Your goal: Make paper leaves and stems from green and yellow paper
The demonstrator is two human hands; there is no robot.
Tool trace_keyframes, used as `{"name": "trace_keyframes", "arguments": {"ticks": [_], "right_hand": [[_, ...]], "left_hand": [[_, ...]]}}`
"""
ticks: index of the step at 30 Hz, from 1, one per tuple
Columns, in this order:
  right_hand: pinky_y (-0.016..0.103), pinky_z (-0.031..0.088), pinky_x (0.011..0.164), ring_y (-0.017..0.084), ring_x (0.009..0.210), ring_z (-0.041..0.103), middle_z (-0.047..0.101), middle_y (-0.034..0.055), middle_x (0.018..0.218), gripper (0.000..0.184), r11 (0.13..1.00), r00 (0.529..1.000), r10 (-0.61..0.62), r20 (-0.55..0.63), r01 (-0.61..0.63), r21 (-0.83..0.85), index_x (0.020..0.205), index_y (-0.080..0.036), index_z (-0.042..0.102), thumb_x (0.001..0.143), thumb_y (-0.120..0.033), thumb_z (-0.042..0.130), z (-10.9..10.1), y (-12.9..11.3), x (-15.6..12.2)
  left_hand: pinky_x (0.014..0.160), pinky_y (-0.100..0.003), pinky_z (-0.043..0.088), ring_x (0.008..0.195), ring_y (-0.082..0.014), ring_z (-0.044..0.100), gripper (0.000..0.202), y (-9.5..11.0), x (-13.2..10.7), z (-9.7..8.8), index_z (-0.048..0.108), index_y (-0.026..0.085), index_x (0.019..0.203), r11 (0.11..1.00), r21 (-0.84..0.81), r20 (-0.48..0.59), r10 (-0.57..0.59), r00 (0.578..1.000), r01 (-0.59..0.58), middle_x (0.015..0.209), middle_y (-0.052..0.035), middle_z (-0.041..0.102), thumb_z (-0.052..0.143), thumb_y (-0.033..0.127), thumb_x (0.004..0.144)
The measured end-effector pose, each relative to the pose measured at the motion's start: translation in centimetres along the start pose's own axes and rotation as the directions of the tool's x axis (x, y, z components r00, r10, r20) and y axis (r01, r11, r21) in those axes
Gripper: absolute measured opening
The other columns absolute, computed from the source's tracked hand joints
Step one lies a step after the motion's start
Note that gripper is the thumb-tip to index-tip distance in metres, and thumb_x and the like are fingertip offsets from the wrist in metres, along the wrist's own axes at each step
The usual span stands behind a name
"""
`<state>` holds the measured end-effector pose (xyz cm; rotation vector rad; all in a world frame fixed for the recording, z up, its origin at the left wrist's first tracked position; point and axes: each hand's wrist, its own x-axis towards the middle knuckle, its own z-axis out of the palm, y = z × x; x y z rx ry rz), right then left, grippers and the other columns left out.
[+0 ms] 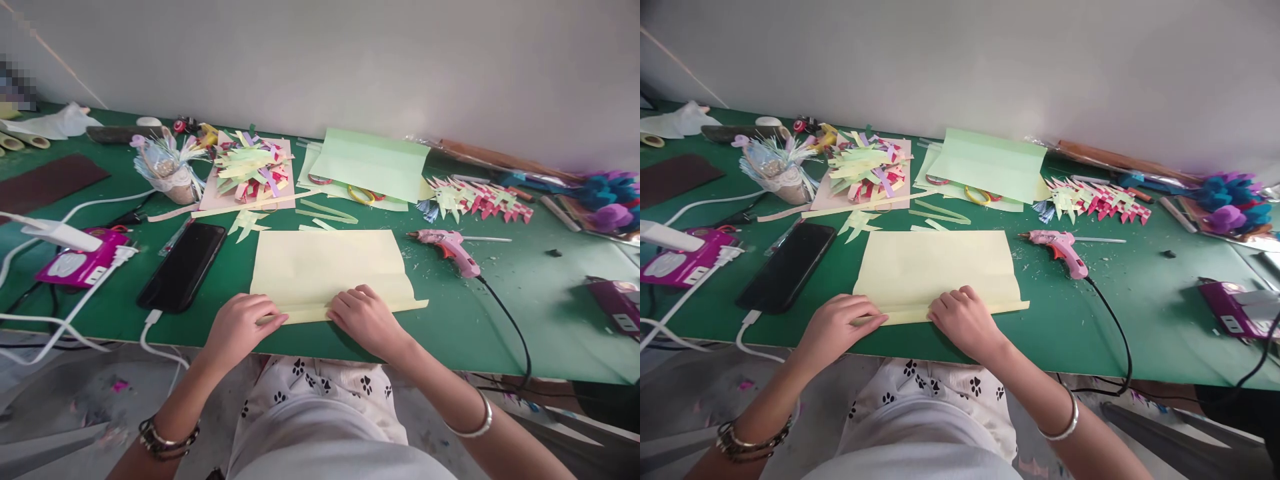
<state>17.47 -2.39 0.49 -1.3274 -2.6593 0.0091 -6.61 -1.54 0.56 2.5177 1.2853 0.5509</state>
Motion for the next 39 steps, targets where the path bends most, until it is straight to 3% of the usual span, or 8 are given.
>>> {"name": "trace_keyframes", "arguments": {"ticks": [10, 15, 24, 29, 33, 35, 39], "right_hand": [[0.026, 0.026, 0.059, 0.01, 0.057, 0.051, 0.058, -0.0016, 0.061, 0.026, 0.976, 0.99, 0.14, -0.006, -0.136, 0.171, 0.07, -0.017, 0.054, 0.089, -0.028, 0.042, 0.8, 0.2, -0.1], [0.026, 0.025, 0.059, 0.011, 0.059, 0.048, 0.057, -0.0001, 0.064, 0.026, 0.979, 0.98, 0.181, -0.087, -0.171, 0.107, 0.069, -0.017, 0.054, 0.089, -0.023, 0.04, 1.1, 0.1, -0.3], [0.027, 0.025, 0.058, 0.011, 0.059, 0.046, 0.056, -0.001, 0.063, 0.025, 0.973, 0.97, 0.223, -0.092, -0.216, 0.082, 0.067, -0.018, 0.054, 0.088, -0.019, 0.041, 1.4, 0.4, -0.5], [0.027, 0.025, 0.058, 0.011, 0.061, 0.047, 0.056, -0.0001, 0.064, 0.025, 0.97, 0.97, 0.233, -0.075, -0.226, 0.089, 0.067, -0.018, 0.053, 0.088, -0.021, 0.041, 1.5, 0.4, -0.4], [0.027, 0.026, 0.058, 0.012, 0.06, 0.047, 0.057, -0.0002, 0.064, 0.024, 0.969, 0.969, 0.234, -0.075, -0.226, 0.101, 0.068, -0.018, 0.054, 0.088, -0.023, 0.041, 1.5, 0.4, -0.4], [0.027, 0.026, 0.058, 0.012, 0.06, 0.047, 0.057, -0.0002, 0.064, 0.024, 0.969, 0.97, 0.233, -0.073, -0.225, 0.102, 0.068, -0.018, 0.054, 0.088, -0.023, 0.041, 1.4, 0.4, -0.4], [0.027, 0.027, 0.058, 0.012, 0.059, 0.047, 0.057, 0.0, 0.064, 0.023, 0.97, 0.972, 0.227, -0.064, -0.219, 0.108, 0.068, -0.018, 0.053, 0.087, -0.023, 0.042, 1.3, 0.4, -0.3]], "left_hand": [[0.057, -0.025, 0.033, 0.053, -0.01, 0.05, 0.032, -0.3, 0.1, 0.5, 0.049, 0.018, 0.06, 0.987, 0.158, -0.02, -0.037, 0.999, 0.039, 0.056, 0.0034, 0.057, 0.048, 0.037, 0.087], [0.057, -0.025, 0.033, 0.051, -0.0098, 0.049, 0.031, -0.2, 0.1, 0.7, 0.049, 0.018, 0.06, 0.981, 0.179, -0.041, -0.069, 0.997, 0.075, 0.056, 0.0035, 0.057, 0.049, 0.034, 0.087], [0.055, -0.025, 0.033, 0.054, -0.0114, 0.052, 0.029, 0.0, -0.1, 1.0, 0.051, 0.019, 0.063, 0.975, 0.175, -0.031, -0.133, 0.991, 0.137, 0.059, 0.0018, 0.06, 0.048, 0.034, 0.087], [0.058, -0.025, 0.036, 0.06, -0.0132, 0.056, 0.024, -0.3, -0.6, 0.5, 0.054, 0.019, 0.072, 0.974, 0.143, -0.012, -0.174, 0.985, 0.173, 0.069, 0.0, 0.064, 0.045, 0.035, 0.087], [0.054, -0.025, 0.036, 0.054, -0.0129, 0.052, 0.023, -1.2, -1.7, -0.6, 0.056, 0.019, 0.084, 0.966, 0.167, 0.016, -0.201, 0.979, 0.196, 0.063, 0.0004, 0.057, 0.039, 0.034, 0.09], [0.055, -0.026, 0.039, 0.058, -0.0141, 0.054, 0.024, -1.5, -2.2, -1.0, 0.058, 0.018, 0.088, 0.967, 0.189, 0.008, -0.174, 0.985, 0.169, 0.067, -0.0016, 0.057, 0.038, 0.031, 0.09], [0.07, -0.033, 0.045, 0.086, -0.0225, 0.059, 0.025, -0.3, -2.0, -0.6, 0.061, 0.018, 0.097, 0.954, 0.292, -0.055, -0.054, 0.997, 0.068, 0.096, -0.0102, 0.06, 0.037, 0.017, 0.088]]}}
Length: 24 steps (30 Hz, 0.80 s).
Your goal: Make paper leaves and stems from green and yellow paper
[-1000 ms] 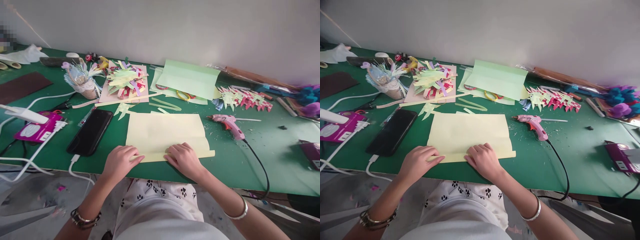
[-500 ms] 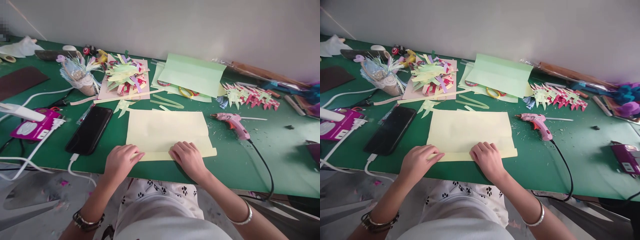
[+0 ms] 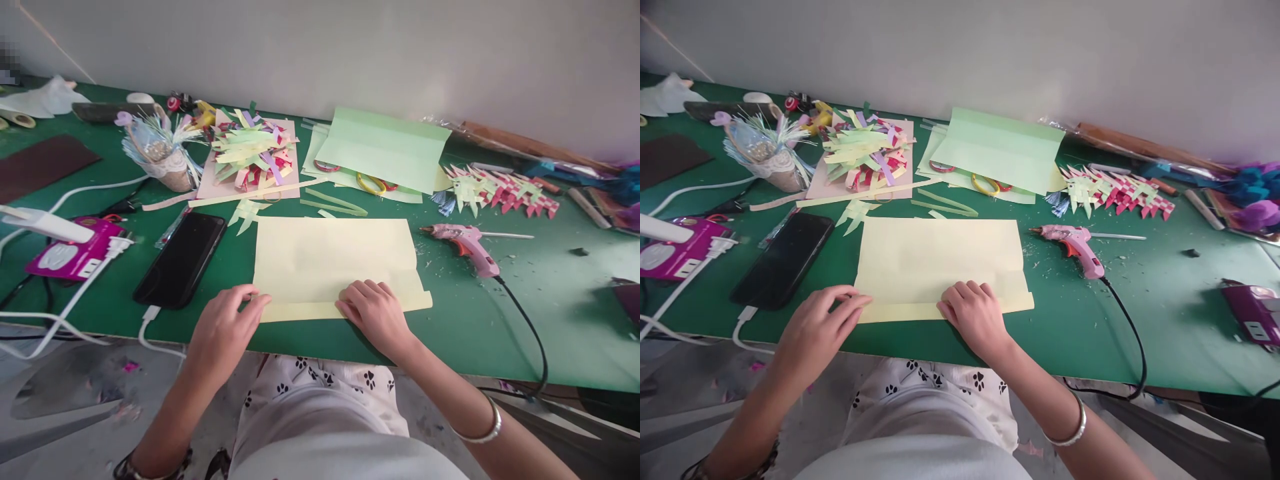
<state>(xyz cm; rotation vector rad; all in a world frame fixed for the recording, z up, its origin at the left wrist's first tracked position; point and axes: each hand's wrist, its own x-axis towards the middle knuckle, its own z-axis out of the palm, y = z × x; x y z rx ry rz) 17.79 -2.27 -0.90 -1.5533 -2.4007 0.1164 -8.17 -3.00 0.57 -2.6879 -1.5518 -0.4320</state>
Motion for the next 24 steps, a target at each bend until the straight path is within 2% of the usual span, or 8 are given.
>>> {"name": "trace_keyframes", "arguments": {"ticks": [2, 4, 6, 9, 15, 24], "right_hand": [[0.027, 0.026, 0.058, 0.012, 0.059, 0.047, 0.056, 0.0, 0.063, 0.023, 1.0, 1.0, -0.004, -0.002, 0.004, -0.001, 0.068, -0.019, 0.052, 0.087, -0.024, 0.042, 0.0, 0.0, 0.0], [0.027, 0.026, 0.058, 0.012, 0.06, 0.048, 0.056, 0.0002, 0.064, 0.023, 1.0, 1.0, -0.011, -0.003, 0.011, -0.009, 0.068, -0.019, 0.052, 0.088, -0.026, 0.042, 0.1, 0.0, 0.1], [0.026, 0.026, 0.058, 0.012, 0.06, 0.049, 0.057, 0.0005, 0.064, 0.024, 1.0, 1.0, -0.021, 0.004, 0.021, -0.012, 0.068, -0.018, 0.052, 0.088, -0.028, 0.043, 0.1, 0.1, 0.1], [0.026, 0.027, 0.059, 0.012, 0.061, 0.049, 0.058, 0.0005, 0.066, 0.024, 1.0, 1.0, -0.023, 0.005, 0.023, -0.002, 0.069, -0.018, 0.052, 0.089, -0.03, 0.044, 0.1, 0.2, 0.0], [0.027, 0.026, 0.059, 0.012, 0.061, 0.049, 0.057, 0.0002, 0.065, 0.022, 1.0, 1.0, 0.0, -0.003, 0.0, 0.009, 0.068, -0.018, 0.053, 0.087, -0.026, 0.045, 0.0, 0.1, 0.0], [0.027, 0.027, 0.059, 0.012, 0.061, 0.047, 0.058, 0.0, 0.066, 0.022, 0.999, 0.999, 0.03, 0.026, -0.03, 0.016, 0.069, -0.019, 0.053, 0.087, -0.024, 0.042, 0.1, 0.0, -0.1]], "left_hand": [[0.079, -0.036, 0.045, 0.096, -0.023, 0.057, 0.033, 1.9, 0.5, 0.4, 0.059, 0.019, 0.104, 0.995, -0.011, 0.001, 0.103, 0.995, -0.103, 0.106, -0.0096, 0.06, 0.034, 0.007, 0.087], [0.087, -0.036, 0.044, 0.102, -0.0208, 0.055, 0.035, 4.0, 1.0, 1.0, 0.055, 0.02, 0.112, 0.973, -0.075, 0.028, 0.221, 0.975, -0.219, 0.112, -0.0078, 0.059, 0.035, 0.007, 0.087], [0.092, -0.04, 0.042, 0.106, -0.0224, 0.053, 0.032, 5.9, 1.2, 1.6, 0.051, 0.019, 0.119, 0.959, -0.11, 0.055, 0.268, 0.962, -0.261, 0.118, -0.0088, 0.057, 0.04, 0.021, 0.089], [0.1, -0.046, 0.033, 0.116, -0.026, 0.047, 0.045, 7.2, 0.8, 2.0, 0.043, 0.02, 0.129, 0.969, -0.102, 0.111, 0.236, 0.965, -0.225, 0.13, -0.0092, 0.049, 0.041, 0.039, 0.089], [0.105, -0.047, 0.023, 0.127, -0.0254, 0.036, 0.054, 5.6, -1.1, 1.8, 0.027, 0.022, 0.139, 0.981, 0.004, 0.202, 0.191, 0.96, -0.196, 0.142, -0.0051, 0.034, 0.036, 0.042, 0.09], [0.105, -0.038, 0.023, 0.128, -0.0242, 0.035, 0.065, 2.2, -2.8, 0.9, 0.021, 0.02, 0.141, 0.98, 0.053, 0.199, 0.179, 0.963, -0.193, 0.142, -0.0043, 0.033, 0.038, 0.052, 0.087]]}}
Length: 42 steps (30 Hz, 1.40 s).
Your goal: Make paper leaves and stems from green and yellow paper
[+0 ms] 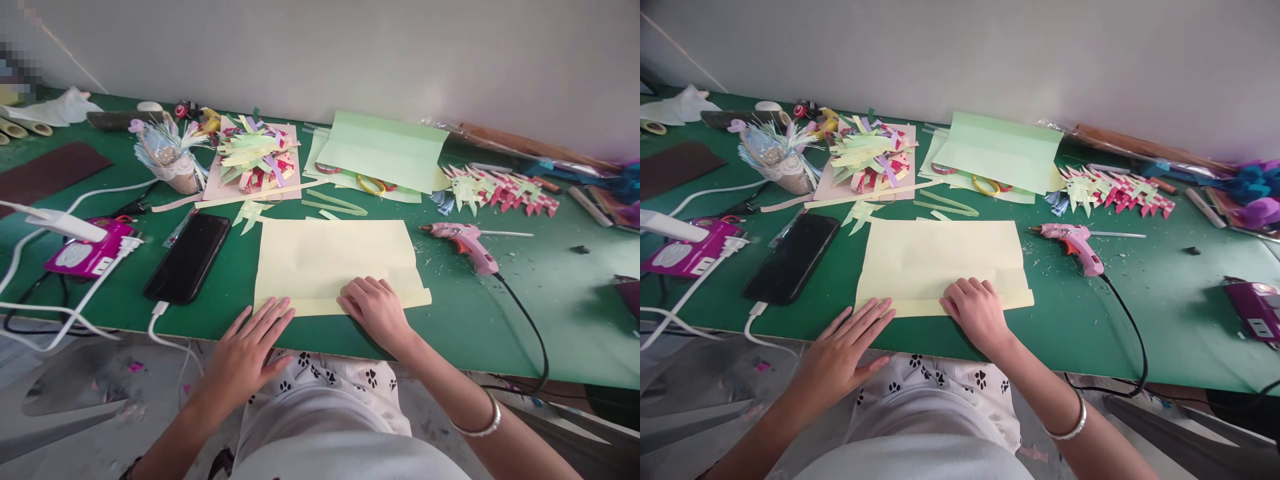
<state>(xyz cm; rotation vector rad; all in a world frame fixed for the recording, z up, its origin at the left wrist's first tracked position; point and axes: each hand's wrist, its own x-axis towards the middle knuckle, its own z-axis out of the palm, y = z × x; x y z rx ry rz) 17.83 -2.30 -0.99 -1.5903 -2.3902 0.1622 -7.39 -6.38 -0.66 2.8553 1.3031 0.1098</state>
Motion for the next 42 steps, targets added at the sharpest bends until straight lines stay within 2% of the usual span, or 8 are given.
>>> {"name": "trace_keyframes", "arguments": {"ticks": [6, 13, 17, 20, 23, 28, 35, 42], "right_hand": [[0.026, 0.027, 0.059, 0.012, 0.06, 0.047, 0.057, -0.0007, 0.065, 0.021, 1.0, 1.0, 0.003, -0.026, -0.003, -0.007, 0.067, -0.019, 0.052, 0.086, -0.022, 0.042, 0.0, -0.1, 0.0], [0.027, 0.026, 0.059, 0.012, 0.062, 0.049, 0.058, -0.0005, 0.066, 0.022, 1.0, 1.0, 0.012, -0.014, -0.012, -0.003, 0.068, -0.019, 0.053, 0.086, -0.023, 0.042, 0.2, -0.1, 0.1], [0.027, 0.025, 0.059, 0.013, 0.063, 0.049, 0.058, -0.0002, 0.066, 0.022, 1.0, 1.0, 0.014, -0.015, -0.015, -0.026, 0.068, -0.019, 0.053, 0.087, -0.025, 0.043, 0.3, -0.1, 0.0], [0.027, 0.026, 0.06, 0.013, 0.065, 0.05, 0.057, 0.0002, 0.066, 0.022, 0.999, 1.0, 0.009, -0.007, -0.009, -0.033, 0.069, -0.018, 0.054, 0.087, -0.027, 0.045, 0.2, -0.1, 0.1], [0.027, 0.028, 0.061, 0.014, 0.067, 0.05, 0.058, 0.0008, 0.069, 0.024, 1.0, 1.0, -0.011, 0.019, 0.01, 0.014, 0.071, -0.018, 0.054, 0.088, -0.031, 0.045, -0.1, 0.2, 0.1], [0.027, 0.032, 0.065, 0.015, 0.071, 0.052, 0.06, 0.0029, 0.076, 0.023, 0.983, 0.986, -0.144, 0.084, 0.132, 0.127, 0.082, -0.018, 0.056, 0.089, -0.036, 0.044, -1.6, 2.6, -0.8], [0.026, 0.033, 0.068, 0.012, 0.065, 0.051, 0.057, 0.0002, 0.067, 0.024, 0.992, 0.997, -0.051, 0.059, 0.044, 0.117, 0.071, -0.019, 0.052, 0.089, -0.03, 0.043, -2.4, 6.4, -2.8], [0.025, 0.03, 0.065, 0.011, 0.063, 0.053, 0.059, -0.0014, 0.065, 0.026, 0.998, 1.0, -0.004, 0.006, 0.003, 0.067, 0.068, -0.019, 0.052, 0.09, -0.028, 0.042, -1.9, 6.6, -3.0]], "left_hand": [[0.109, -0.039, 0.014, 0.128, -0.0233, 0.035, 0.066, -2.2, -1.1, -0.3, 0.02, 0.023, 0.142, 0.997, 0.033, 0.037, 0.063, 0.997, -0.064, 0.143, -0.0038, 0.031, 0.037, 0.054, 0.086], [0.108, -0.046, 0.014, 0.113, -0.0222, 0.051, 0.046, -5.5, -2.7, -1.6, 0.042, 0.027, 0.13, 0.988, 0.096, -0.094, 0.127, 0.987, -0.118, 0.126, -0.002, 0.055, 0.043, 0.044, 0.087], [0.099, -0.04, 0.031, 0.103, -0.0207, 0.055, 0.034, -1.9, 0.5, -1.4, 0.055, 0.02, 0.115, 0.988, 0.109, -0.258, 0.133, 0.957, -0.108, 0.116, -0.0069, 0.06, 0.042, 0.036, 0.089], [0.093, -0.037, 0.038, 0.104, -0.0225, 0.052, 0.052, 1.9, 3.5, -0.3, 0.051, 0.013, 0.121, 0.978, 0.019, -0.185, 0.209, 0.96, -0.209, 0.119, -0.0108, 0.056, 0.034, 0.049, 0.089], [0.088, -0.038, 0.041, 0.096, -0.023, 0.051, 0.056, 4.1, 5.0, 0.5, 0.046, 0.015, 0.127, 0.991, -0.02, -0.11, 0.128, 0.986, -0.131, 0.116, -0.0103, 0.056, 0.038, 0.052, 0.086], [0.088, -0.041, 0.04, 0.097, -0.0249, 0.047, 0.059, 4.6, 4.9, 0.1, 0.045, 0.018, 0.129, 0.996, -0.053, -0.063, 0.068, 0.996, -0.071, 0.113, -0.0097, 0.054, 0.044, 0.054, 0.083], [0.093, -0.049, 0.035, 0.102, -0.0278, 0.044, 0.064, 7.0, 4.9, 0.0, 0.04, 0.026, 0.134, 0.994, -0.012, -0.033, -0.106, 0.994, 0.106, 0.119, -0.0089, 0.051, 0.046, 0.059, 0.079], [0.094, -0.058, 0.032, 0.105, -0.0305, 0.043, 0.07, 7.9, 5.0, -0.2, 0.033, 0.031, 0.136, 0.986, 0.061, 0.003, -0.158, 0.987, 0.157, 0.121, -0.0099, 0.049, 0.048, 0.063, 0.075]]}}
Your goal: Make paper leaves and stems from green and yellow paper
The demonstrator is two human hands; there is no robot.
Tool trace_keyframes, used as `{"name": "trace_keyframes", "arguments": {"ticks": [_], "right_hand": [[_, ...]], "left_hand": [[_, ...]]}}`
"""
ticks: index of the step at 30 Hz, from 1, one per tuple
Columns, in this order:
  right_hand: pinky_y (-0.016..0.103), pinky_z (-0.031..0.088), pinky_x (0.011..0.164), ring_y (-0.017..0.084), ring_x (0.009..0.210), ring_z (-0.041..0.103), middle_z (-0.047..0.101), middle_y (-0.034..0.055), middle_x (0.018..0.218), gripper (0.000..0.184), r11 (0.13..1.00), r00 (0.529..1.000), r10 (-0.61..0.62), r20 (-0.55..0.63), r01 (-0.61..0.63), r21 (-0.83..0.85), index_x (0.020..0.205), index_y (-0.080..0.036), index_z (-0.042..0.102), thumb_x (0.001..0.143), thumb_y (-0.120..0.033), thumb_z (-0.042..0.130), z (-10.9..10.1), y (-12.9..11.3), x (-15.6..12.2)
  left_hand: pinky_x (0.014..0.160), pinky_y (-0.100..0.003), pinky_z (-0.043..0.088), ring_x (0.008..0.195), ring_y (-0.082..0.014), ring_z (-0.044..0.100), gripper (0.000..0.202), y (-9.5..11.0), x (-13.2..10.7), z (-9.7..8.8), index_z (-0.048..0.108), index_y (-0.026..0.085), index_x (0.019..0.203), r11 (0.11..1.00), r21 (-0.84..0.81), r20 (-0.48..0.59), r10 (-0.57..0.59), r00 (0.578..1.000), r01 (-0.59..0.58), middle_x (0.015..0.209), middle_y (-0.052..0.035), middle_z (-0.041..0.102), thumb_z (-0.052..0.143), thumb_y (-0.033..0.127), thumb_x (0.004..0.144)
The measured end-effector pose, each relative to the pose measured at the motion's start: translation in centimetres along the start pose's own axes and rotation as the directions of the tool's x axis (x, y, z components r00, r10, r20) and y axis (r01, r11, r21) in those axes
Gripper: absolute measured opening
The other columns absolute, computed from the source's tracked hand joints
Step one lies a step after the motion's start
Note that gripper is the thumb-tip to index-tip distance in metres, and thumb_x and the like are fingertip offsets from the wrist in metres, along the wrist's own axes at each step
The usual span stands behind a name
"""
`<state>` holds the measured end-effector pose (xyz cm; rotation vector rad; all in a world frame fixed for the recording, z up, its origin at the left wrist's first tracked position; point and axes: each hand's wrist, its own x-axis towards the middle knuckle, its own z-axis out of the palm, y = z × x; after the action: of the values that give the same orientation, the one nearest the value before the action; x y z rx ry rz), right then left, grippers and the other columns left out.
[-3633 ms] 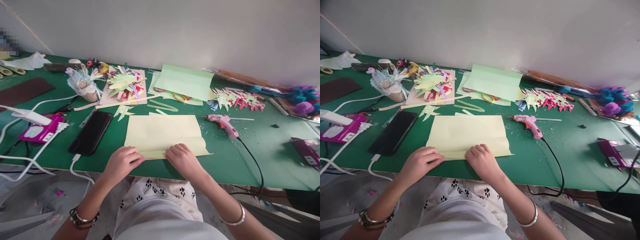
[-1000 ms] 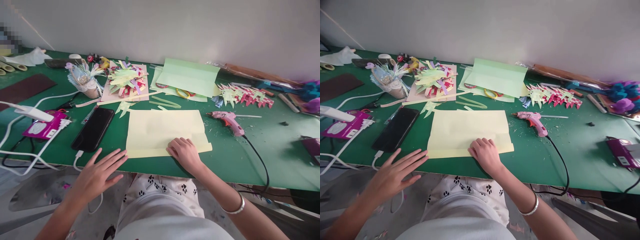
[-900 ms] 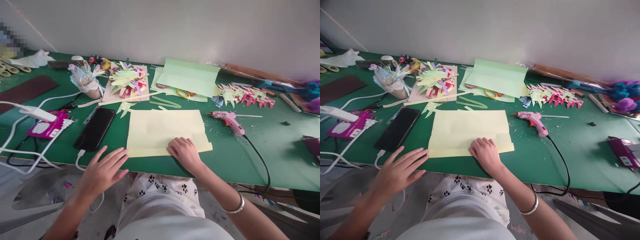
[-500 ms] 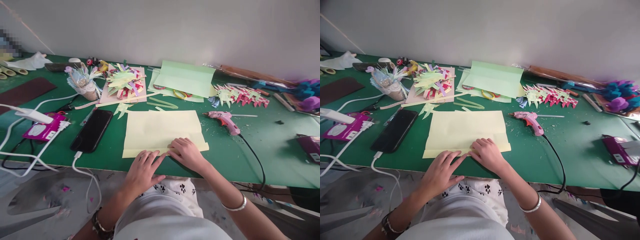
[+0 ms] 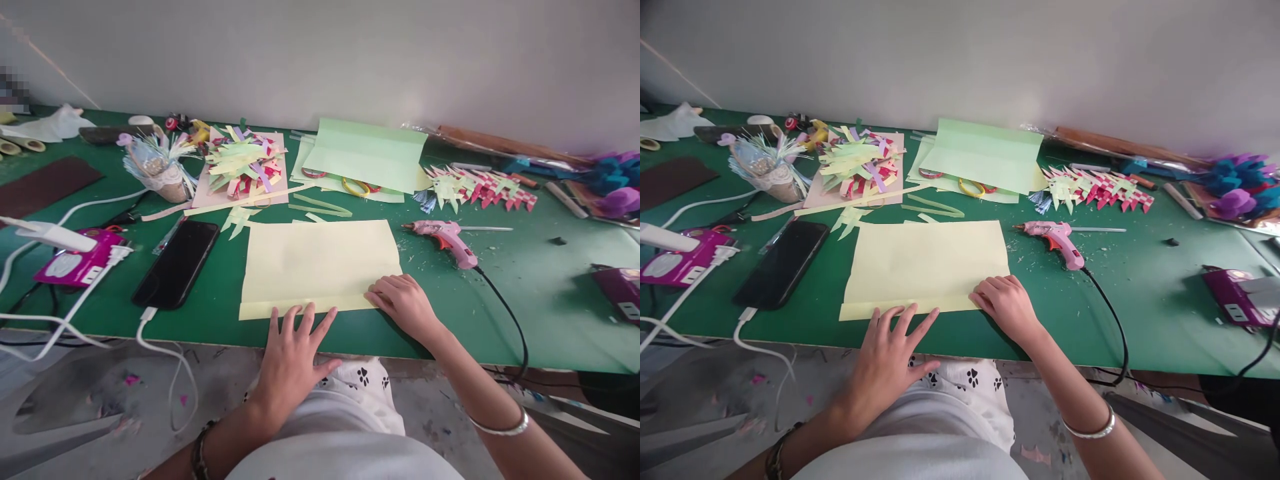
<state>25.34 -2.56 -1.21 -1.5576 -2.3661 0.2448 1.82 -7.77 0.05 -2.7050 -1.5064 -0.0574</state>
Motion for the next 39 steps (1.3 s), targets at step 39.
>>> {"name": "trace_keyframes", "arguments": {"ticks": [39], "right_hand": [[0.028, 0.029, 0.068, 0.015, 0.069, 0.054, 0.061, 0.0019, 0.069, 0.024, 0.975, 0.983, 0.171, -0.072, -0.18, -0.129, 0.069, -0.019, 0.053, 0.088, -0.027, 0.042, -0.6, 1.5, -2.2]], "left_hand": [[0.097, -0.043, 0.032, 0.119, -0.0301, 0.041, 0.067, -5.5, -2.1, -0.4, 0.041, 0.017, 0.131, 0.988, 0.014, -0.068, 0.155, 0.986, -0.154, 0.133, -0.0082, 0.047, 0.038, 0.061, 0.081]]}}
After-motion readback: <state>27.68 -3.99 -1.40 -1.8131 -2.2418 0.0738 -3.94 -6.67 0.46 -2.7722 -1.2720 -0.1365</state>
